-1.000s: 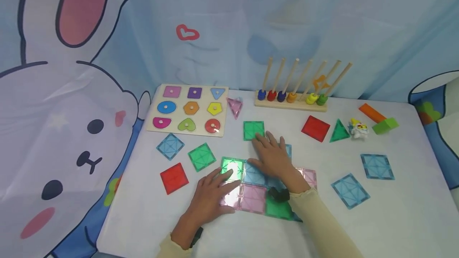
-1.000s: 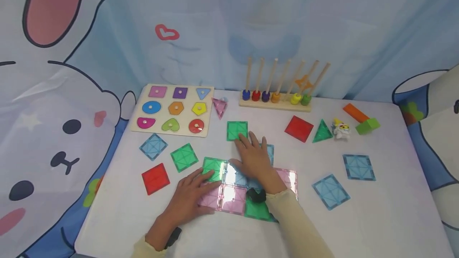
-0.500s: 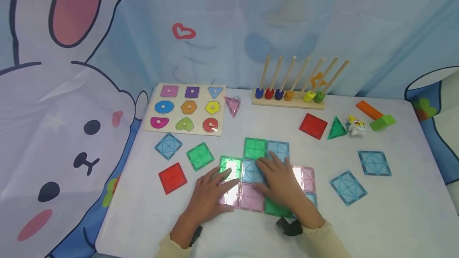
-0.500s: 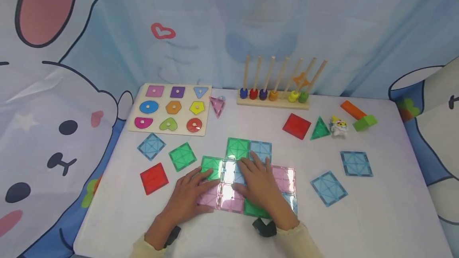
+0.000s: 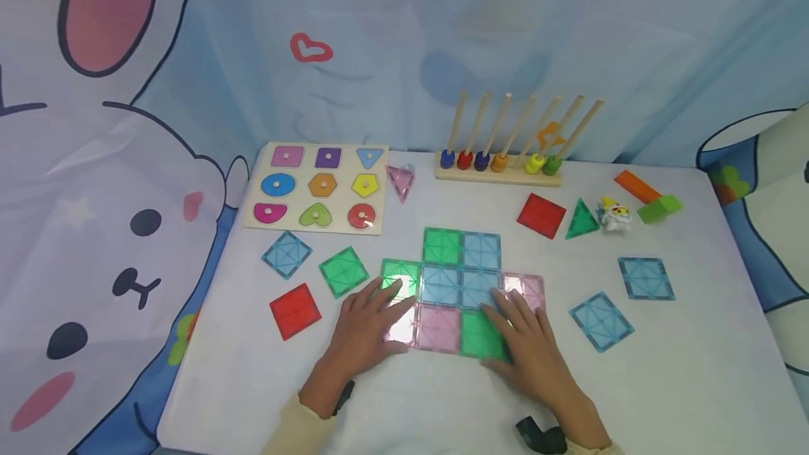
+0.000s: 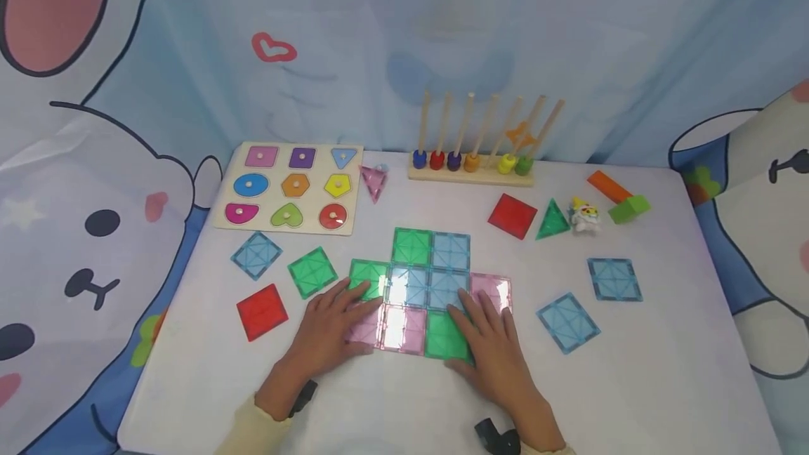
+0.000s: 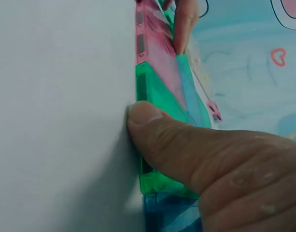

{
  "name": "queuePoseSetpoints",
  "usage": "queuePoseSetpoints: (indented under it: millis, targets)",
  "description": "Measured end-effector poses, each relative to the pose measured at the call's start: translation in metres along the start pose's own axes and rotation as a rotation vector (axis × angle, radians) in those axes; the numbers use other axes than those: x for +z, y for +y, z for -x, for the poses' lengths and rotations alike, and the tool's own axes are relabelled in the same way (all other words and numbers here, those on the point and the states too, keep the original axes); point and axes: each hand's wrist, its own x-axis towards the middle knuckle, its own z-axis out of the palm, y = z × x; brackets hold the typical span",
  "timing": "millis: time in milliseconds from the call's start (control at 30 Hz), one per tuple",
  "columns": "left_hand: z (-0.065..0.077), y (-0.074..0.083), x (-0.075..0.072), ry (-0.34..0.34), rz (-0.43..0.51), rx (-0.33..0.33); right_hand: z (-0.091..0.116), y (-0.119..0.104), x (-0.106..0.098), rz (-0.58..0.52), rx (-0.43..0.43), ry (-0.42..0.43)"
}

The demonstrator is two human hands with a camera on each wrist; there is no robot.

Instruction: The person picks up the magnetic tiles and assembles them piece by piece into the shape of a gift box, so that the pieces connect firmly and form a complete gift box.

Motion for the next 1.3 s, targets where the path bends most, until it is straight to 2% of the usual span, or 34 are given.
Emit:
queuePoseSetpoints:
  millis: [133,233,300,433,533,733,800,867,967,1067,1133,1200,1300]
  targets:
    - [-0.011,-0.003,-0.002,-0.025,-0.061,-0.009,-0.006,0.009,-0.006,-0.040,0.056,0.060]
    - [-0.019,-0.003,-0.003,-0.039,-0.082,-0.006,-0.004,0.029,-0.018,-0.046,0.178,0.147]
    - [-0.022,-0.003,-0.004,-0.050,-0.088,-0.013,0.001,0.046,-0.025,-0.037,0.298,0.182]
    - [-0.021,0.000,-0.004,-0.071,-0.083,-0.031,0.023,0.080,-0.031,0.000,0.523,0.112]
    - [-0.021,0.001,-0.005,-0.058,-0.064,-0.019,0.041,0.094,-0.029,0.006,0.576,0.078]
    - [-0.023,0.003,-0.007,-0.015,-0.016,-0.016,0.050,0.101,-0.027,0.032,0.540,0.184]
    - [-0.023,0.004,-0.007,-0.021,-0.008,-0.016,0.052,0.097,-0.031,0.028,0.542,0.192]
    - [-0.022,0.004,-0.005,-0.033,0.002,-0.012,0.052,0.086,-0.035,0.004,0.500,0.201]
    - [-0.022,0.003,-0.005,-0.041,0.001,-0.005,0.050,0.055,-0.039,-0.058,0.319,0.199]
    - [-0.022,0.000,-0.007,-0.028,-0.007,-0.028,0.042,0.017,-0.032,-0.106,0.063,0.122]
    - [-0.021,-0.001,-0.007,-0.021,-0.011,-0.041,0.037,-0.006,-0.024,-0.128,-0.063,0.052]
    - [-0.021,-0.002,-0.007,-0.019,-0.008,-0.039,0.036,-0.021,-0.016,-0.126,-0.123,0.008]
    - [-0.021,-0.001,-0.005,-0.029,-0.008,-0.024,0.039,-0.031,-0.007,-0.108,-0.139,0.005]
